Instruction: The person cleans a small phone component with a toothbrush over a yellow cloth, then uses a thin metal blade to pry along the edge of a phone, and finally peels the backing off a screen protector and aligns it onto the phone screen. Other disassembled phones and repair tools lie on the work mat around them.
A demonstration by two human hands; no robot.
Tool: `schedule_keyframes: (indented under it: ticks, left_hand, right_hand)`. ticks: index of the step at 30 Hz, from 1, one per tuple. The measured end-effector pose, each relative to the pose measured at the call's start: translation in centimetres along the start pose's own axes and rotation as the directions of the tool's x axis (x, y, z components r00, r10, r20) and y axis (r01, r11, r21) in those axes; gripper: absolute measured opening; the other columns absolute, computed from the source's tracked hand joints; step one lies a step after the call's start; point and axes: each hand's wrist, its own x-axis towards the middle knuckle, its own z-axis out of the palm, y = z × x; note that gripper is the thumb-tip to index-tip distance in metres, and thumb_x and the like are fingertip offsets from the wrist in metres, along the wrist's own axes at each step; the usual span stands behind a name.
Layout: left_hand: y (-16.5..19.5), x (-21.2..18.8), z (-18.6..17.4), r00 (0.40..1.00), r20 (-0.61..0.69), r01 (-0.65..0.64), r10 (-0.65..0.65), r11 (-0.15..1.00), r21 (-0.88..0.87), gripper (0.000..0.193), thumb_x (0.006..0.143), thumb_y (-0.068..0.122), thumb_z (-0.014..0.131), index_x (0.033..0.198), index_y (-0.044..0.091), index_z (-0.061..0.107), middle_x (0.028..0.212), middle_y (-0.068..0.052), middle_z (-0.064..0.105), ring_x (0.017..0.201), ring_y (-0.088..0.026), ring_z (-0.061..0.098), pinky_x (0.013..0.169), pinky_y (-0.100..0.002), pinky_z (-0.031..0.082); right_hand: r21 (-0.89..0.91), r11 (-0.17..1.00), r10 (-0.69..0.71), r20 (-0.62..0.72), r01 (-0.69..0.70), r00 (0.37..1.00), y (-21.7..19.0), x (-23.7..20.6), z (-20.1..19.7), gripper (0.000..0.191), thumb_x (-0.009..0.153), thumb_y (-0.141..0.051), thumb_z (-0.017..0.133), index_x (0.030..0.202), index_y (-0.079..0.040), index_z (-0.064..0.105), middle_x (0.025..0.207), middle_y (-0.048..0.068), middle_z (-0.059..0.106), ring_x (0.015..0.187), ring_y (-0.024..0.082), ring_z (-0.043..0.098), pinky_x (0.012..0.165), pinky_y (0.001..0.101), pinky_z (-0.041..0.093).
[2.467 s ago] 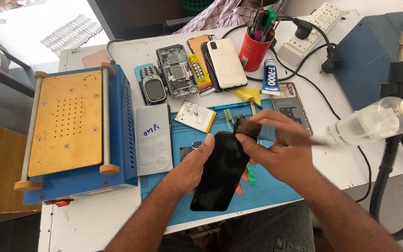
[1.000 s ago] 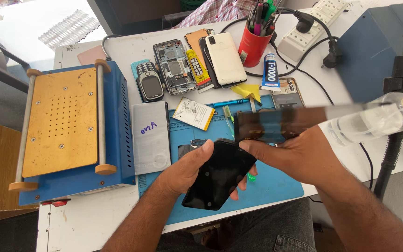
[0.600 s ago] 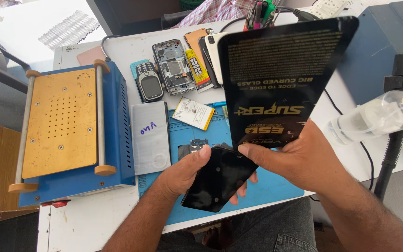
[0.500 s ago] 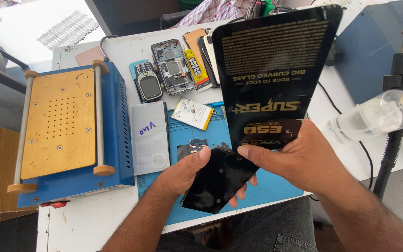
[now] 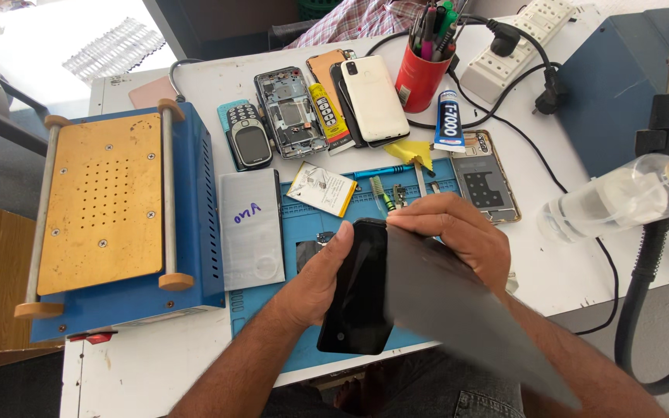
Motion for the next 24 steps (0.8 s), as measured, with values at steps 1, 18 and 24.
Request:
schedule_keyframes:
  ticks: [1,18,24]
  left_hand:
    - [0.0,0.0,0.0,0.999,-0.022,0.027,-0.027,1.0,0.013,0.09,0.096,0.075,0.03,0.138,-0.001,0.057,0.11,-0.021,0.071,0.098,-0.023,0.072,0.081,-0.036,0.064]
    - [1.5,0.0,0.9,0.969,0.221,-0.119,0.111,0.993,0.026,0.087,0.1,0.075,0.026,0.14,0.001,0.051,0.108,-0.023,0.067,0.092,-0.027,0.072,0.082,-0.041,0.064]
    - [1.7,-0.1,1.1,0.973,0.209,-0.117,0.095,0.989,0.095,0.092,0.101,0.076,0.025,0.136,-0.003,0.057,0.106,-0.022,0.068,0.088,-0.025,0.072,0.077,-0.038,0.063]
  right_hand:
    - [0.0,0.999,-0.05,-0.004,0.05,0.999,0.3,0.1,0.1,0.066,0.063,-0.038,0.089,0.111,0.002,0.067,0.109,0.013,0.069,0.098,0.022,0.07,0.081,0.0299,0.058]
    - [-0.027,0.978,0.209,0.072,-0.208,0.975,1.5,0.5,0.5,0.01,0.09,-0.004,0.077,0.1,-0.004,0.073,0.1,0.008,0.074,0.09,0.013,0.075,0.071,0.0249,0.061]
    - [0.173,0.927,0.328,0.053,-0.333,0.943,1.7,0.4,0.7,0.018,0.091,-0.006,0.078,0.107,-0.002,0.072,0.1,0.009,0.074,0.069,0.009,0.066,0.047,0.0205,0.045]
